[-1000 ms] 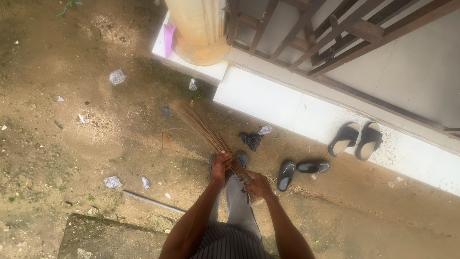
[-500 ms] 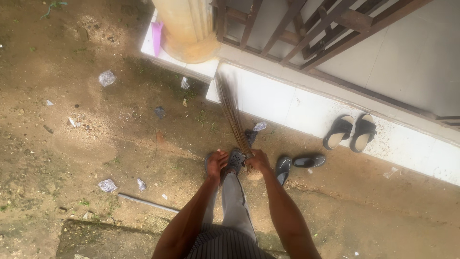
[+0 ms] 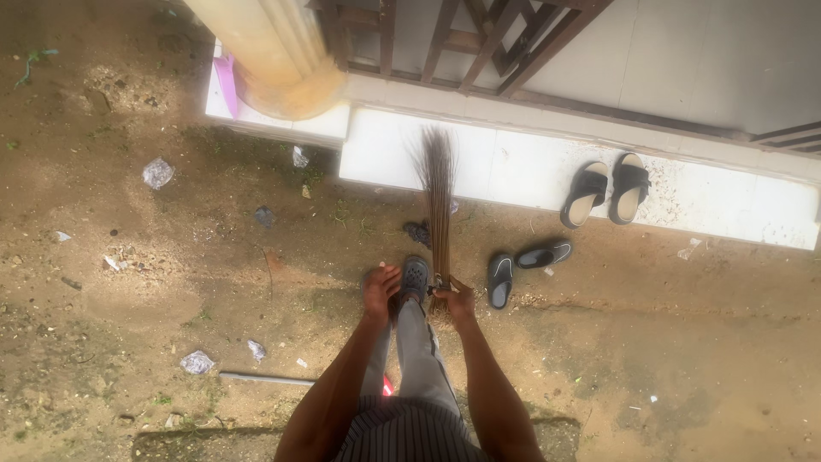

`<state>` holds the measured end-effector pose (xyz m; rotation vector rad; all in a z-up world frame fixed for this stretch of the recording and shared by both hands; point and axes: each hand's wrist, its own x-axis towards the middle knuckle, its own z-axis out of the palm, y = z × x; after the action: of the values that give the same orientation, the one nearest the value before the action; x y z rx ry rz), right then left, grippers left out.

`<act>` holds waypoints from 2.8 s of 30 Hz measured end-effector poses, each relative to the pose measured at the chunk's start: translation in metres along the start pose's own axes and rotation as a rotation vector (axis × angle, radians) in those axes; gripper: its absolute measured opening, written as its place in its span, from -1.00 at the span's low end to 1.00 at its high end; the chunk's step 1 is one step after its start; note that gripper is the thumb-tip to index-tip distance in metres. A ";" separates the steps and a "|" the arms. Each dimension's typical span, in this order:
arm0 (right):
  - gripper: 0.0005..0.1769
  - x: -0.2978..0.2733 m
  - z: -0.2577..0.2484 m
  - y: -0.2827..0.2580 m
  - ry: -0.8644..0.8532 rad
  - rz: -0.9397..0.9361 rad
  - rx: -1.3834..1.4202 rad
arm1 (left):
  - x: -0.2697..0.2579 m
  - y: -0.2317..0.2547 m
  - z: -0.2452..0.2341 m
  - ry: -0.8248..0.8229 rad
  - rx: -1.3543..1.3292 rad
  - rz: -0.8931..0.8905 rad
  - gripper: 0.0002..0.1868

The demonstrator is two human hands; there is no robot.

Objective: The person sweeps debris from the floor into a dustpan using a broom and then carries the broom and dustpan outdoors to dispose of the debris.

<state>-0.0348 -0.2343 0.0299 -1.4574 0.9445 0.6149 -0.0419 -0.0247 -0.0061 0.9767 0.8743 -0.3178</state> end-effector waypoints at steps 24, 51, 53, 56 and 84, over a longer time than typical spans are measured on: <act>-0.14 -0.031 -0.014 0.035 0.093 -0.023 0.307 | -0.001 -0.020 0.017 -0.195 0.173 -0.094 -0.39; -0.25 0.051 -0.104 0.032 0.061 0.144 0.559 | -0.011 -0.072 0.127 -0.148 0.328 0.002 -0.29; -0.23 0.052 -0.129 0.034 0.058 0.093 0.614 | -0.004 -0.079 0.139 -0.159 0.338 -0.007 -0.27; -0.24 0.029 -0.154 0.046 -0.063 -0.173 0.738 | -0.006 -0.089 0.158 -0.187 0.356 -0.023 -0.25; -0.23 -0.002 -0.173 -0.025 0.109 -0.076 0.724 | -0.007 -0.101 0.257 -0.179 0.506 -0.182 -0.49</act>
<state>-0.0422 -0.4048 0.0671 -0.8725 1.0472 0.1025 0.0219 -0.2925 0.0076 1.3125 0.7319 -0.7974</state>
